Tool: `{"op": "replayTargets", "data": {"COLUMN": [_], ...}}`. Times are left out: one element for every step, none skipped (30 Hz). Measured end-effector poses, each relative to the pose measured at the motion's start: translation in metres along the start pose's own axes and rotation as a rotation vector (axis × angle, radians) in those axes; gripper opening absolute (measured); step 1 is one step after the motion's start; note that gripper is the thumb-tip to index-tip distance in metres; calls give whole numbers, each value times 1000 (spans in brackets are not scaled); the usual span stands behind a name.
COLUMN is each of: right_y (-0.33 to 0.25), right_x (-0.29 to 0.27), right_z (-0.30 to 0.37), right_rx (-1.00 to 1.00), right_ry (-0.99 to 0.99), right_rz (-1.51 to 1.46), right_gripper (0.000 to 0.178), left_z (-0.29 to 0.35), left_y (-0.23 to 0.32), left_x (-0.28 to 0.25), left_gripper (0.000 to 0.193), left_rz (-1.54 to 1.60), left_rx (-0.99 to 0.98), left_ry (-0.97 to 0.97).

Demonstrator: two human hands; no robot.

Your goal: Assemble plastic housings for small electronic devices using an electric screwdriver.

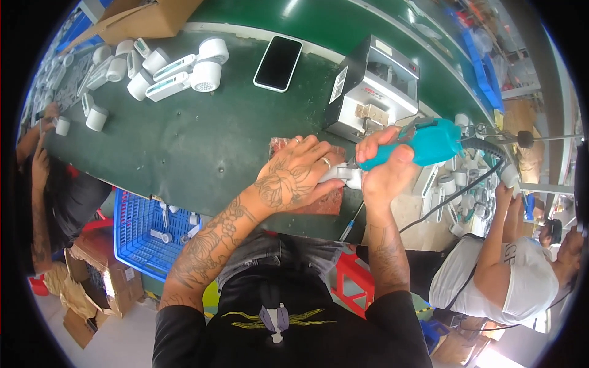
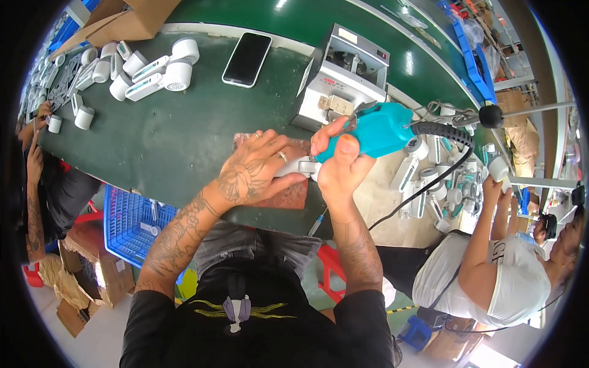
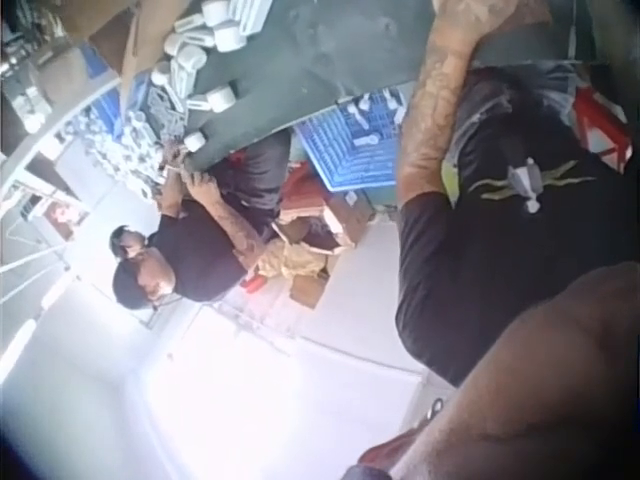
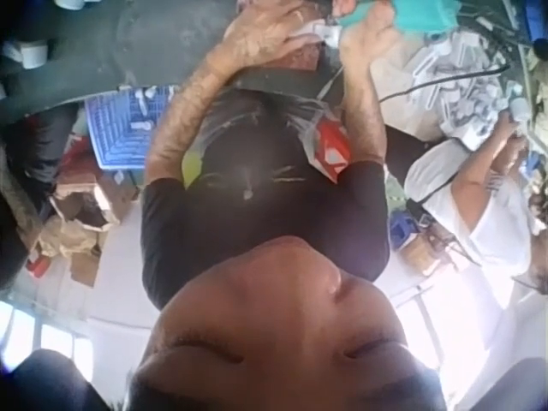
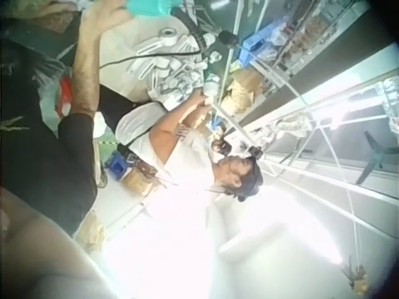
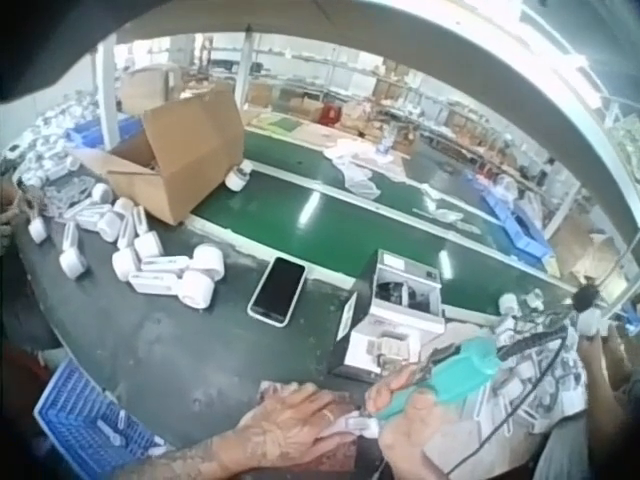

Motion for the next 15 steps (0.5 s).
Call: {"op": "replayTargets", "data": {"right_y": [1, 2, 2, 1, -2, -2, -3, -8, -14, -22, -31, -33, -37, -40, -36], "right_x": [-1, -1, 0, 2, 4, 6, 7, 5, -1, -7, -10, -9, -10, -11, -13], "right_z": [0, 1, 0, 0, -1, -3, -5, -6, -8, -12, -22, -30, -38, -44, -47], "right_rx": [8, 12, 16, 17, 9, 27, 43, 32, -7, -47, -99, -104, -128, -151, -197], "right_ry": [-7, -4, -5, -7, -4, 2, 7, 5, 56, 108, 105, 105, 145, 186, 162], "right_rz": [-27, -28, -15, -1, 3, 28, 53, 56, 127, 196, 178, 180, 173, 165, 95], "right_gripper": [55, 55, 55, 55, 55, 56, 57, 57, 63, 71, 71, 71, 70, 70, 58], "left_z": [0, 0, -1, -3, -5, -4, -4, -4, -1, 0, 0, 0, -2, -3, -2], "left_y": [1, 2, 1, 0, 0, -2, -3, -1, 0, -1, -3, -2, 0, 2, 1], "left_x": [2, 2, 3, 4, 3, 4, 5, 4, 5, 7, 7, 8, 2, -3, -2], "left_gripper": [45, 45, 45, 44, 44, 45, 46, 46, 47, 48, 45, 45, 40, 35, 35], "left_rz": [-28, -26, -7, 12, 13, 18, 22, 19, 39, 59, 55, 54, 45, 36, 35], "left_rx": [-12, -14, -21, -27, -18, -34, -49, -40, -47, -54, -50, -46, -25, -6, -1], "left_ry": [-47, -52, -65, -77, -74, -90, -105, -98, -117, -137, -115, -112, -56, -1, 3]}}
Point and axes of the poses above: each hand's wrist, its own z-axis away from the middle knuckle, its own x-axis out of the palm, y = z × x, the point moved 9 cm from there along -z, towards the middle knuckle, and after that the axes turned 10 degrees about x, right-handed, at the moved point
